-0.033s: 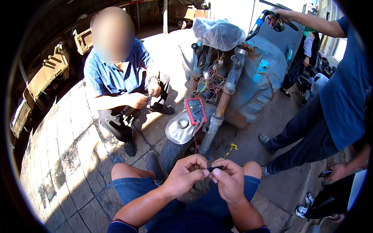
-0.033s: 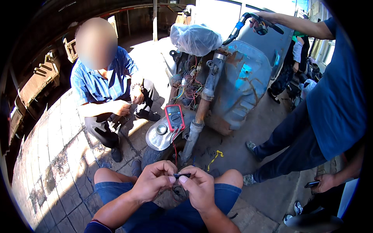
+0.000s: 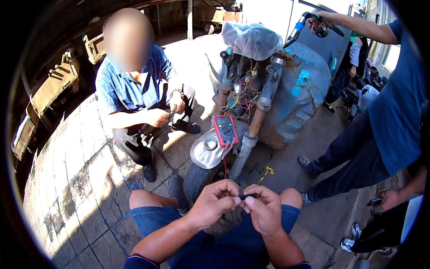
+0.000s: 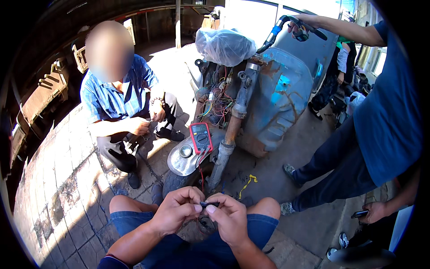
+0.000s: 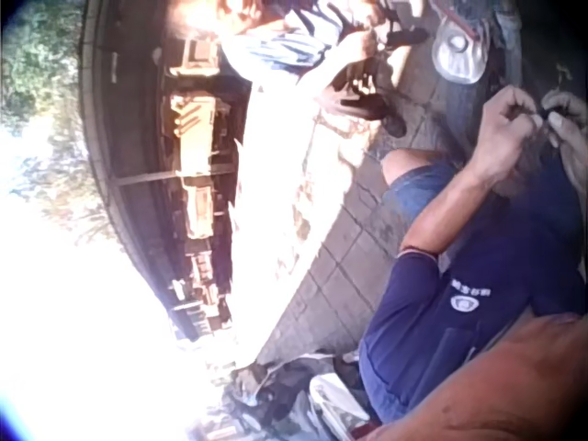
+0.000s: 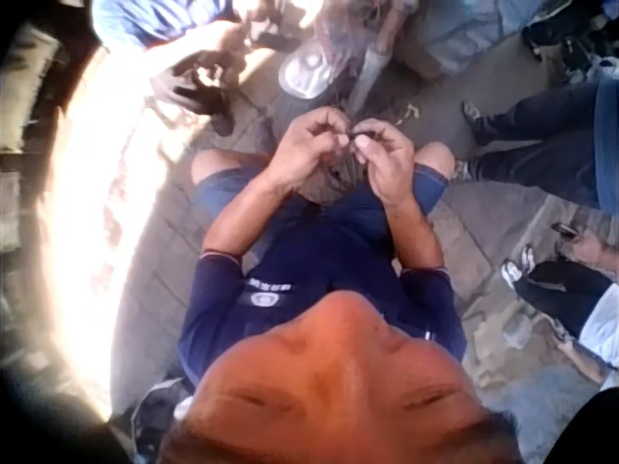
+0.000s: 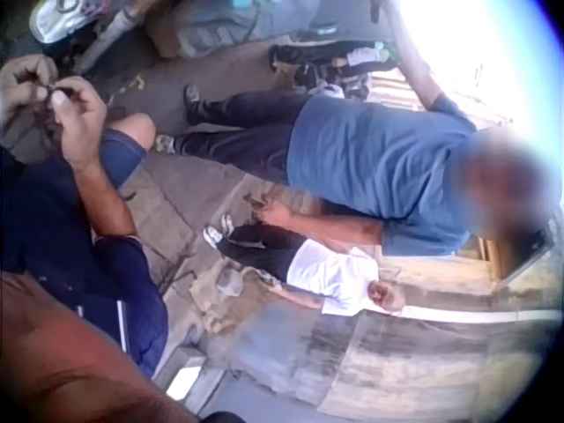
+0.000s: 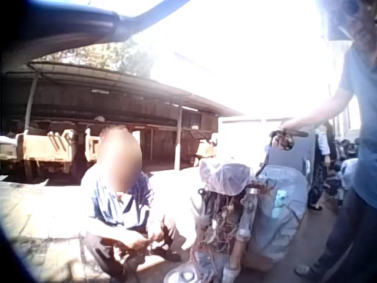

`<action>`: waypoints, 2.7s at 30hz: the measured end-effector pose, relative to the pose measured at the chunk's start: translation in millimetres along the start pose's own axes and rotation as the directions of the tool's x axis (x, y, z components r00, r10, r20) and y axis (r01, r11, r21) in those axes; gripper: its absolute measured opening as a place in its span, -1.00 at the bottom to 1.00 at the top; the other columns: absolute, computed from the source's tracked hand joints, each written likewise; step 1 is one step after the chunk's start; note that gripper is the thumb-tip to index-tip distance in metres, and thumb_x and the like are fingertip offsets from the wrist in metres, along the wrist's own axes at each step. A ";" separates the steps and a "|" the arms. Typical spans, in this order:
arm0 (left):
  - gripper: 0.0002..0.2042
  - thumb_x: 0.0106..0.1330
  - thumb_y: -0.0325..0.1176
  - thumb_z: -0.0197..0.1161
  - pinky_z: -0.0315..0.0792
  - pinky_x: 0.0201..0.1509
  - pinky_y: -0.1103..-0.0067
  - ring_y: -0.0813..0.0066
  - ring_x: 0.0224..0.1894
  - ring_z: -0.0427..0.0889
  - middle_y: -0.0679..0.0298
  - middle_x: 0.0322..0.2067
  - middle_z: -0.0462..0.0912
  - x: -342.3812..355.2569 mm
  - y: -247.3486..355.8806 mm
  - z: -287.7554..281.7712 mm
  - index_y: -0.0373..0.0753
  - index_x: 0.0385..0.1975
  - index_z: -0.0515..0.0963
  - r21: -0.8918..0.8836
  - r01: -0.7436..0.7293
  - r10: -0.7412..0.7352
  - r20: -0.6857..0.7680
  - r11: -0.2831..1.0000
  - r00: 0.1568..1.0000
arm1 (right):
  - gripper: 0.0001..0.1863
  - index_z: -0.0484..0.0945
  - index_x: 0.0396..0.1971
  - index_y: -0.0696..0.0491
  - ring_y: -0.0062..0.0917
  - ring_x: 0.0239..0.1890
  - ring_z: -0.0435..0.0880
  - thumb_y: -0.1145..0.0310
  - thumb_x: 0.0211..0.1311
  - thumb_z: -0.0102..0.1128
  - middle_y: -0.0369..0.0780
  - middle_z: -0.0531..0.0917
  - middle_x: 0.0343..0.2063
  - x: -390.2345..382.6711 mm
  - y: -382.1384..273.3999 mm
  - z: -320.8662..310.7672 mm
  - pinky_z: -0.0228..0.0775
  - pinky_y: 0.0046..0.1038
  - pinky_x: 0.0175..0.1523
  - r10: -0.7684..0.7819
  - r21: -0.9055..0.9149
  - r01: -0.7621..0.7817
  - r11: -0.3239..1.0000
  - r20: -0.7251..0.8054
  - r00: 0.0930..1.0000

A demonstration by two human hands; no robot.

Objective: The person is repairing the electrical wiring of a scooter. They use electrical tape to insulate and secure connections within the exposed wiring harness under the seat area. A multimeter is visible on the scooter's body, suggesting diagnostic work is also part of the process.

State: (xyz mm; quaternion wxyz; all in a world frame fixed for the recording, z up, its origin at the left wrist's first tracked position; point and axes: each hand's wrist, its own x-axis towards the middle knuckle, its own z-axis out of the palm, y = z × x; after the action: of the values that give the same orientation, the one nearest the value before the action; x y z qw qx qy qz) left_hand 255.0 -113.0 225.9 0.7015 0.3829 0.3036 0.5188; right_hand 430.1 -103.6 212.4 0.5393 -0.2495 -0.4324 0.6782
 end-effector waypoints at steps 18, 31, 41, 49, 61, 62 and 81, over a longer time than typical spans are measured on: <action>-0.79 0.25 -0.57 0.21 0.39 -0.30 0.65 0.51 -0.28 0.58 0.19 -0.19 0.58 173.9 102.5 -89.7 -0.34 -0.13 0.47 0.035 -0.044 0.044 0.004 0.998 0.999 | -0.83 0.54 -0.14 0.25 -0.56 -0.34 0.58 0.52 0.32 0.12 -0.15 0.63 -0.33 210.8 -13.4 -2.0 0.39 -0.54 -0.25 0.054 0.124 -0.051 0.991 -0.025 0.998; -0.78 0.25 -0.51 0.31 0.38 -0.58 0.62 0.52 -0.53 0.60 0.22 -0.42 0.61 348.7 165.0 -93.2 -0.43 -0.17 0.49 0.480 -0.126 0.281 -0.266 0.868 0.922 | -0.87 0.51 -0.20 0.18 -0.66 -0.58 0.47 0.43 0.37 0.12 -0.31 0.53 -0.52 286.9 -80.4 34.0 0.22 -0.61 -0.50 -0.118 -0.056 0.109 0.992 -0.179 0.977; -0.83 0.11 -0.60 0.39 0.41 -0.62 0.57 0.49 -0.60 0.54 0.20 -0.48 0.59 376.9 157.8 -91.4 -0.43 -0.35 0.54 0.533 -0.052 0.234 -0.281 0.845 0.931 | -0.86 0.51 -0.21 0.16 -0.67 -0.59 0.47 0.40 0.42 0.07 -0.33 0.52 -0.52 301.2 -83.1 33.0 0.24 -0.61 -0.54 -0.118 -0.121 0.092 0.988 -0.229 0.966; -0.91 0.11 -0.63 0.31 0.32 -0.68 0.61 0.53 -0.67 0.47 0.25 -0.56 0.58 379.0 147.9 -99.5 -0.40 -0.40 0.56 0.395 -0.133 0.247 -0.254 0.909 0.935 | -0.86 0.51 -0.22 0.16 -0.66 -0.55 0.53 0.39 0.43 0.05 -0.31 0.54 -0.49 317.0 -78.2 37.7 0.32 -0.61 -0.52 -0.131 -0.162 0.095 0.982 -0.232 0.964; -0.89 0.29 -0.63 0.14 0.23 -0.72 0.69 0.60 -0.65 0.51 0.26 -0.52 0.60 366.0 152.9 -95.8 -0.36 -0.22 0.50 0.125 -0.078 0.097 -0.155 0.989 0.983 | -0.88 0.45 -0.30 0.14 -0.64 -0.73 0.39 0.40 0.40 0.03 -0.33 0.45 -0.61 379.2 -64.0 43.2 0.08 -0.56 -0.70 -0.094 -0.456 -0.074 0.887 -0.335 0.937; -0.89 0.29 -0.63 0.14 0.24 -0.72 0.69 0.59 -0.64 0.52 0.25 -0.50 0.60 364.9 152.1 -95.1 -0.36 -0.21 0.50 0.121 -0.085 0.105 -0.162 0.989 0.981 | -0.88 0.45 -0.30 0.14 -0.64 -0.75 0.37 0.40 0.40 0.03 -0.33 0.45 -0.62 382.1 -63.3 39.3 0.06 -0.56 -0.71 -0.099 -0.472 -0.082 0.878 -0.345 0.933; -0.89 0.27 -0.64 0.20 0.36 -0.62 0.64 0.47 -0.54 0.63 0.16 -0.45 0.63 354.2 135.4 -93.3 -0.38 -0.24 0.48 0.043 -0.207 0.212 -0.256 0.977 0.943 | -0.93 0.45 -0.34 0.13 -0.66 -0.75 0.37 0.47 0.33 0.02 -0.33 0.46 -0.65 399.8 -53.9 27.1 0.04 -0.58 -0.72 -0.126 -0.585 -0.152 0.797 -0.407 0.905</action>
State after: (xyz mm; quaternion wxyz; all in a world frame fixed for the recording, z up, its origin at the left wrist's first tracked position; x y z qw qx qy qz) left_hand 209.3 270.7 282.4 0.5937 0.3473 0.3542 0.6335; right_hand 318.5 268.9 323.2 0.5071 -0.5530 -0.4958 0.4372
